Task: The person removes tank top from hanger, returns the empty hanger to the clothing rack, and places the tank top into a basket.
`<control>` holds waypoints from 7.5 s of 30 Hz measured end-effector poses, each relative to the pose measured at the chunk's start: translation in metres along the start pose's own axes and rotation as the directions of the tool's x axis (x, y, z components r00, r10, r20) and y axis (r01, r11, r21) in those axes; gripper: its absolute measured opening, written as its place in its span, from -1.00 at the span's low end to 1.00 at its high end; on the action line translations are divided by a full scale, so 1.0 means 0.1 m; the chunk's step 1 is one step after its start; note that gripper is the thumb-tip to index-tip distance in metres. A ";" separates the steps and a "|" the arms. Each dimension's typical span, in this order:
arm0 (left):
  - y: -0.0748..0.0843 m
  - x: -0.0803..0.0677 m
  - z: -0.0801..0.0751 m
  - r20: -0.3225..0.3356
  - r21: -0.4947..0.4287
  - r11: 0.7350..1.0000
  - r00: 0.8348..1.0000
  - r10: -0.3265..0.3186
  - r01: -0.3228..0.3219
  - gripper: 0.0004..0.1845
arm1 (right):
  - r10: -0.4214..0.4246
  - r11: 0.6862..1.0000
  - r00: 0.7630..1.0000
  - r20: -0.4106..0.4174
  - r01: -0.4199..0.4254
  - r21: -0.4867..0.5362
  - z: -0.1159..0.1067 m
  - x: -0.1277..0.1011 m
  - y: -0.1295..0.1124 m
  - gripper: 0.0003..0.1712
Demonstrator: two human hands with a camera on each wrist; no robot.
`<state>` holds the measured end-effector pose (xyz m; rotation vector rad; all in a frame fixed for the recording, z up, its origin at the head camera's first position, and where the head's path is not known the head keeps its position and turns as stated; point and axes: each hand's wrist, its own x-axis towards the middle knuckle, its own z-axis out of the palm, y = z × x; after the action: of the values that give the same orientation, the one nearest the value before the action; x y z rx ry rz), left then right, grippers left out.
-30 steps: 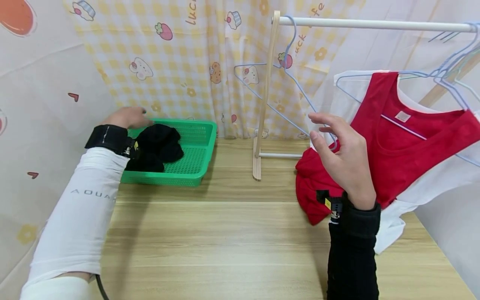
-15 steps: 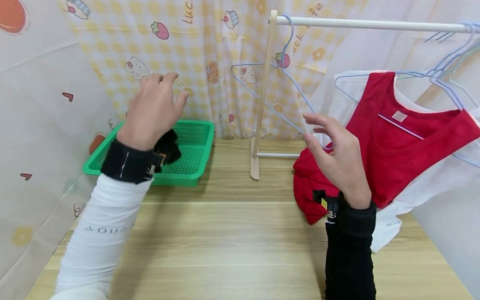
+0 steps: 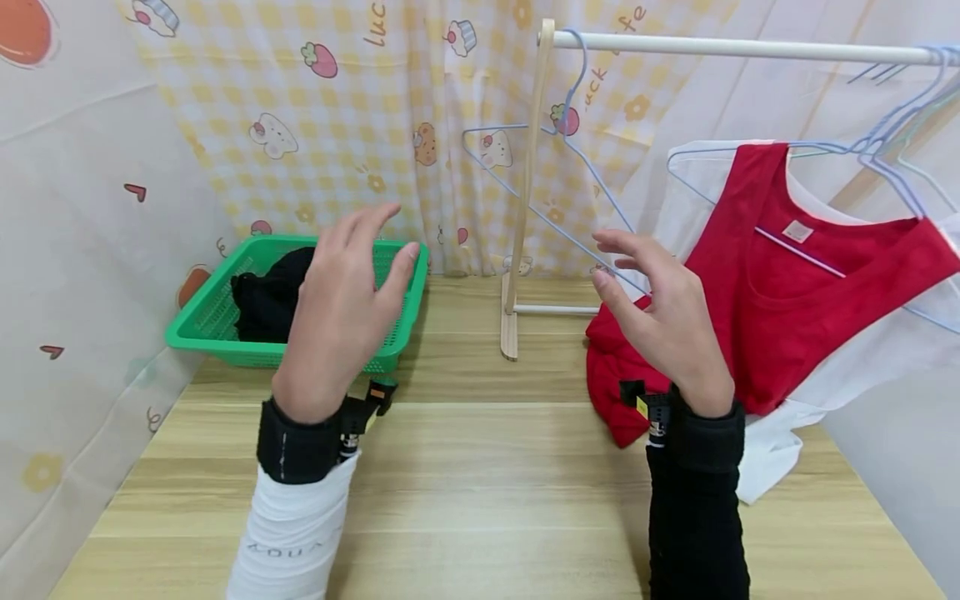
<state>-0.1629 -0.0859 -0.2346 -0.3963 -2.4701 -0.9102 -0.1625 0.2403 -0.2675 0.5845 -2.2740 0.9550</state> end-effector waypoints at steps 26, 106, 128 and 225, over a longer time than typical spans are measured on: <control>0.02 -0.18 0.42 0.028 -0.051 0.996 0.997 0.077 -0.075 -0.45 | -0.002 0.999 0.997 0.072 0.005 -0.031 0.06 0.00 -0.05 -0.44; -0.11 -0.15 0.30 0.096 -0.066 0.998 0.995 -0.012 0.018 -0.46 | 0.414 0.697 0.777 -0.474 -0.605 -0.385 -1.57 0.71 0.31 -0.49; -0.11 -0.17 0.30 0.077 -0.074 0.997 0.997 0.006 -0.001 -0.46 | 0.135 0.819 0.978 -0.156 -0.199 -0.538 -1.44 -0.26 -0.12 -0.72; -0.20 -0.21 0.05 -0.449 -0.355 0.869 0.878 0.163 -0.343 -0.89 | 0.095 0.963 0.897 -0.431 0.027 0.268 0.08 0.00 -0.13 -0.78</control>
<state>-0.1552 -0.0996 -0.2596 -0.6013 -1.7777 -1.2706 -0.1576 0.2263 -0.2657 0.3871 -1.7683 1.2816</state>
